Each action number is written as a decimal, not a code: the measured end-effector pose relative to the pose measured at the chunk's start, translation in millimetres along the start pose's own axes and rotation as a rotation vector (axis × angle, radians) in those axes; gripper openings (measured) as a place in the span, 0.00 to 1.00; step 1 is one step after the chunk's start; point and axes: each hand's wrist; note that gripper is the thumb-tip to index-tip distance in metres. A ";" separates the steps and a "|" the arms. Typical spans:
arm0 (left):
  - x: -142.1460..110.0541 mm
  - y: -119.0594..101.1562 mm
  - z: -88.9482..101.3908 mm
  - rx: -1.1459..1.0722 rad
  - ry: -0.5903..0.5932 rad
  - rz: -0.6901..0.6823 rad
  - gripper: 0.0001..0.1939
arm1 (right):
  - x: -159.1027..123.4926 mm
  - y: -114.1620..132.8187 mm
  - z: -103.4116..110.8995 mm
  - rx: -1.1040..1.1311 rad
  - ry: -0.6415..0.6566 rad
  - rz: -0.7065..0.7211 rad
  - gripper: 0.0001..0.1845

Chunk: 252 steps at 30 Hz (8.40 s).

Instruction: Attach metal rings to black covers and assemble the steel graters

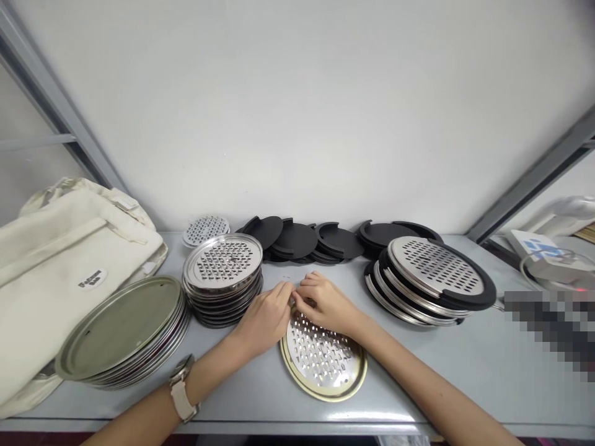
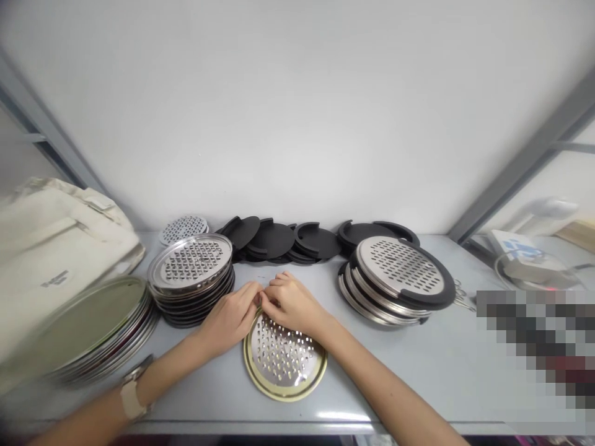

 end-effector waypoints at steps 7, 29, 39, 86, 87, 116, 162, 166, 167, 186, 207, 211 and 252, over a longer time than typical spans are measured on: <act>-1.7 -2.4 0.0 -0.029 -0.007 0.068 0.06 | -0.6 1.5 -1.9 0.085 -0.050 0.006 0.18; -4.3 1.8 -9.2 -0.076 0.005 0.074 0.03 | -1.3 1.4 -0.2 0.308 0.028 -0.021 0.18; -2.5 -0.7 -7.1 -0.090 0.001 0.099 0.03 | -0.5 2.7 -1.5 0.285 -0.019 -0.004 0.15; -2.0 -1.2 -6.7 -0.111 -0.007 0.135 0.07 | -5.0 -6.3 33.4 0.085 0.164 -0.080 0.25; -1.8 -1.6 -6.4 -0.108 -0.006 0.136 0.07 | -5.0 -6.8 33.6 0.073 0.169 -0.086 0.25; -2.8 1.9 -6.8 -0.167 0.071 0.127 0.07 | -3.2 22.4 28.9 0.192 0.288 0.114 0.15; -6.1 -5.9 -1.2 -0.123 0.180 -0.214 0.12 | -23.1 4.5 54.6 0.117 0.705 -0.410 0.68; -5.7 -5.7 -1.1 -0.108 0.169 -0.208 0.12 | -24.7 2.5 56.4 0.141 0.766 -0.381 0.70; -5.6 -5.7 -1.1 -0.105 0.167 -0.208 0.12 | -24.8 2.1 56.2 0.134 0.771 -0.382 0.71; -10.0 -5.9 -0.1 -0.170 0.249 -0.348 0.15 | -23.4 1.3 60.0 0.141 0.726 -0.335 0.56; -6.7 -18.7 6.8 -0.312 0.321 -0.297 0.18 | -24.0 -15.4 76.8 0.308 0.611 -0.288 0.53; -6.6 -21.4 6.4 -0.340 0.329 -0.239 0.15 | -24.1 -16.1 75.5 0.306 0.620 -0.291 0.53; -4.6 -11.6 -2.3 -0.251 0.202 -0.126 0.03 | -18.4 -5.7 46.1 0.091 0.498 -0.266 0.42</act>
Point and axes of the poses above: each hand's wrist, its own x-axis towards the middle knuckle, its own z-axis out of the back of the hand, y = z × x, and after that the axes turned 1 degree about -x, right-handed
